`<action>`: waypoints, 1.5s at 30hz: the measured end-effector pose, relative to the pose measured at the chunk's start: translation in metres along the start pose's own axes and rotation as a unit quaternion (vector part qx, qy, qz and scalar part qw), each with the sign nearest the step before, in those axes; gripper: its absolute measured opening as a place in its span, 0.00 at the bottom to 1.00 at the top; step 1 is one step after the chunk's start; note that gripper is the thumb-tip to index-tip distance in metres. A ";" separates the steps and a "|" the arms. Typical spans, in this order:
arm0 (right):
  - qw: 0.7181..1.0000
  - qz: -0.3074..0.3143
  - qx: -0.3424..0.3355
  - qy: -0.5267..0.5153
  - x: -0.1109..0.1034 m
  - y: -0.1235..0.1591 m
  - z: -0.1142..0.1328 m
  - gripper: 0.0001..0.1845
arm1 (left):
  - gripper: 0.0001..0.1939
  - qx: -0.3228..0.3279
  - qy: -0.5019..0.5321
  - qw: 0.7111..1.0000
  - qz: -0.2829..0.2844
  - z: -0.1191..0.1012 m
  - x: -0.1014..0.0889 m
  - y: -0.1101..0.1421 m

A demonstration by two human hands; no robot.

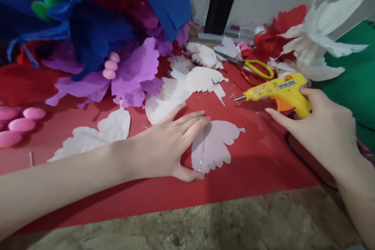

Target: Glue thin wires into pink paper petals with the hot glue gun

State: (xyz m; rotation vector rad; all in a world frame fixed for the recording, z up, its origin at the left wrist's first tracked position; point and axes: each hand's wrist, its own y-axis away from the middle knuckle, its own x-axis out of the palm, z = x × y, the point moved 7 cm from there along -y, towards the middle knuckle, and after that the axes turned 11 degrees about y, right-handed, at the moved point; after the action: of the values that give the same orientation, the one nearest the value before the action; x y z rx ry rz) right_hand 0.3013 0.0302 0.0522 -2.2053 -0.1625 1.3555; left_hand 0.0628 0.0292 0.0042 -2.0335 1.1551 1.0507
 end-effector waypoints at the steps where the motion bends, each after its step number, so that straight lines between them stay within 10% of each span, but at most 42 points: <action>1: 0.999 0.034 0.021 0.016 0.005 -0.003 -0.005 0.34 | 0.44 0.002 -0.005 1.000 0.001 -0.001 -0.001 0.000; 9: 0.979 0.185 0.033 0.077 0.034 -0.011 -0.020 0.28 | 0.47 -0.002 0.002 1.000 0.013 -0.004 -0.004 0.000; 14: 0.987 -0.002 -0.150 -0.054 -0.008 -0.008 0.030 0.27 | 0.49 -0.002 0.023 1.000 0.011 -0.002 -0.004 0.000; 20: 0.867 -0.132 -0.401 -0.267 -0.054 -0.009 0.127 0.11 | 0.49 -0.005 0.039 0.999 0.001 -0.001 -0.003 0.000; 26: 0.744 -0.064 -0.608 -0.269 -0.048 -0.017 0.194 0.14 | 0.50 -0.017 0.035 0.999 0.009 0.003 0.002 0.000; 35: 0.752 -0.023 -0.547 -0.367 -0.035 -0.030 0.197 0.11 | 0.45 -0.003 0.035 0.999 -0.017 0.003 0.002 0.001; 42: 0.774 -0.027 -0.321 -0.546 -0.041 -0.045 0.168 0.07 | 0.24 0.006 0.085 0.992 -0.094 -0.003 -0.014 0.002; 45: 0.728 0.058 -0.218 -0.647 -0.041 -0.048 0.155 0.10 | 0.11 -0.039 0.159 0.967 -0.197 0.003 -0.030 0.004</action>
State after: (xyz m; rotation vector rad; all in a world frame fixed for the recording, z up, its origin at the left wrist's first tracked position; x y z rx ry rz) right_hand 0.1571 0.1152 0.0551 -1.0798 -0.9132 2.9157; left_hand 0.0481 0.0431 0.0277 -2.4274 0.8090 0.5968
